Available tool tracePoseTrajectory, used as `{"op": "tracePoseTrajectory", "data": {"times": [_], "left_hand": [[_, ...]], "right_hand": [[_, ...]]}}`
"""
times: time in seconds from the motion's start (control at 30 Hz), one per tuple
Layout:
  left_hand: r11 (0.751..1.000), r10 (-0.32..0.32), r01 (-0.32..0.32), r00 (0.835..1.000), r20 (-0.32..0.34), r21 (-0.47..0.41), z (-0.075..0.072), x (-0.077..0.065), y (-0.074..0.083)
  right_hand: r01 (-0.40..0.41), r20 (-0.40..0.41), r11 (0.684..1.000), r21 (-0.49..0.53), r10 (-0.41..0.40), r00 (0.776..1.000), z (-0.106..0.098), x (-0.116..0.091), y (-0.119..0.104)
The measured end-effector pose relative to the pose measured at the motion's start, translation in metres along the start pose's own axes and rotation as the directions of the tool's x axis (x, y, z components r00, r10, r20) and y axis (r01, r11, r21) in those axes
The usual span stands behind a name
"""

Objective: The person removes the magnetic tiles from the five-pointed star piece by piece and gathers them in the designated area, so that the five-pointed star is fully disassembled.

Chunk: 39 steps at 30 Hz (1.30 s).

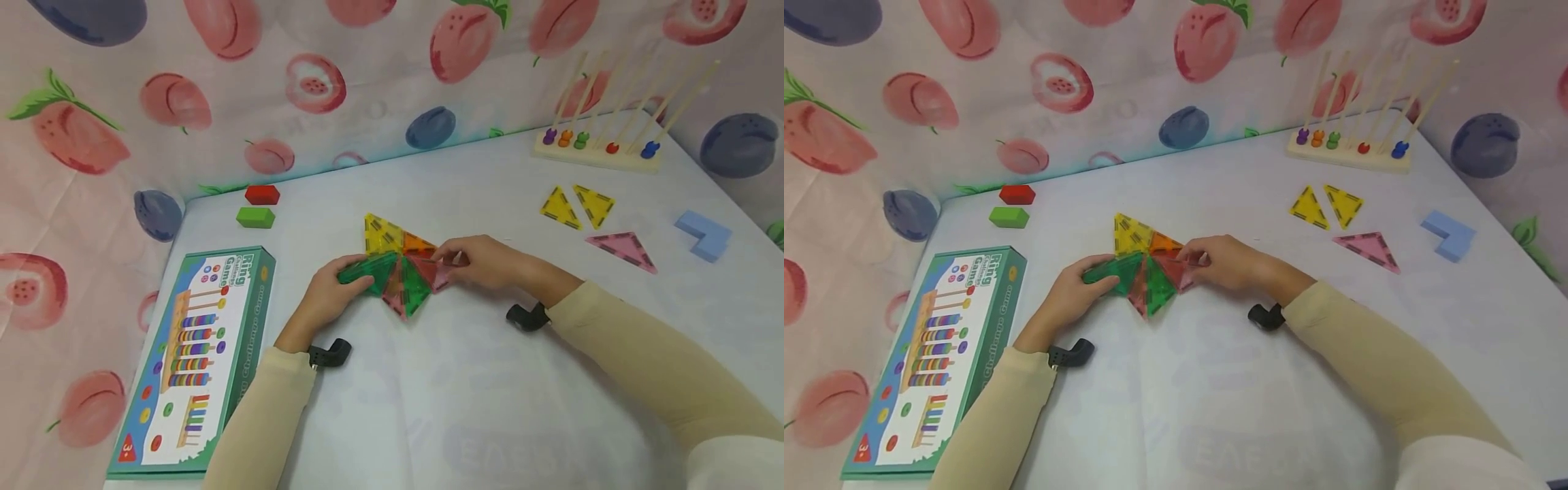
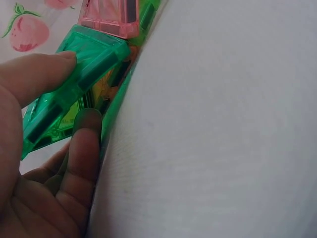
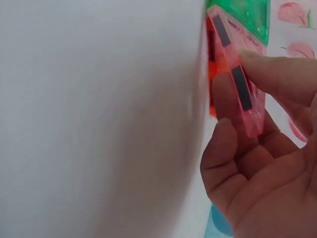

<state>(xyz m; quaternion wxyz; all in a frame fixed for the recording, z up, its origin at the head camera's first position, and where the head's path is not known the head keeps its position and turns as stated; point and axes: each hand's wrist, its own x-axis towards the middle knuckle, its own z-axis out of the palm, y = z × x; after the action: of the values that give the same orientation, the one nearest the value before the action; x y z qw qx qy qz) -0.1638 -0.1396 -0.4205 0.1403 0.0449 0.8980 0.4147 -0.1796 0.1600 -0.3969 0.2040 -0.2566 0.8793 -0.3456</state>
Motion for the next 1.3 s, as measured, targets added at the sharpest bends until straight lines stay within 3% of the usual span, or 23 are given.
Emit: {"op": "tracePoseTrajectory", "data": {"times": [0.17,0.33,0.47,0.8,0.97,1.3], "left_hand": [[1.0,0.005,-0.005,1.0,0.008,-0.001,0.001,0.0,0.0],[1.0,0.002,-0.002,1.0,0.002,-0.001,0.0,0.001,-0.001],[1.0,0.007,-0.007,1.0,0.003,0.007,0.0,0.001,-0.001],[1.0,0.013,-0.013,1.0,0.012,0.019,0.0,0.0,0.001],[1.0,0.023,-0.023,1.0,0.002,0.02,0.0,0.0,0.001],[1.0,0.02,-0.021,1.0,0.008,0.019,0.001,0.0,0.0]], "right_hand": [[-0.048,0.02,0.998,-0.039,0.049,0.999,-0.004,-0.021,0.01],[-0.171,-0.038,0.984,-0.044,0.169,0.985,-0.021,-0.053,0.033],[-0.281,-0.107,0.958,-0.057,0.274,0.956,-0.035,-0.083,0.051],[-0.419,-0.24,0.899,-0.13,0.381,0.893,-0.058,-0.147,0.087],[-0.461,-0.26,0.878,-0.127,0.419,0.87,-0.065,-0.164,0.097],[-0.497,-0.269,0.857,-0.135,0.451,0.851,-0.069,-0.177,0.109]]}}
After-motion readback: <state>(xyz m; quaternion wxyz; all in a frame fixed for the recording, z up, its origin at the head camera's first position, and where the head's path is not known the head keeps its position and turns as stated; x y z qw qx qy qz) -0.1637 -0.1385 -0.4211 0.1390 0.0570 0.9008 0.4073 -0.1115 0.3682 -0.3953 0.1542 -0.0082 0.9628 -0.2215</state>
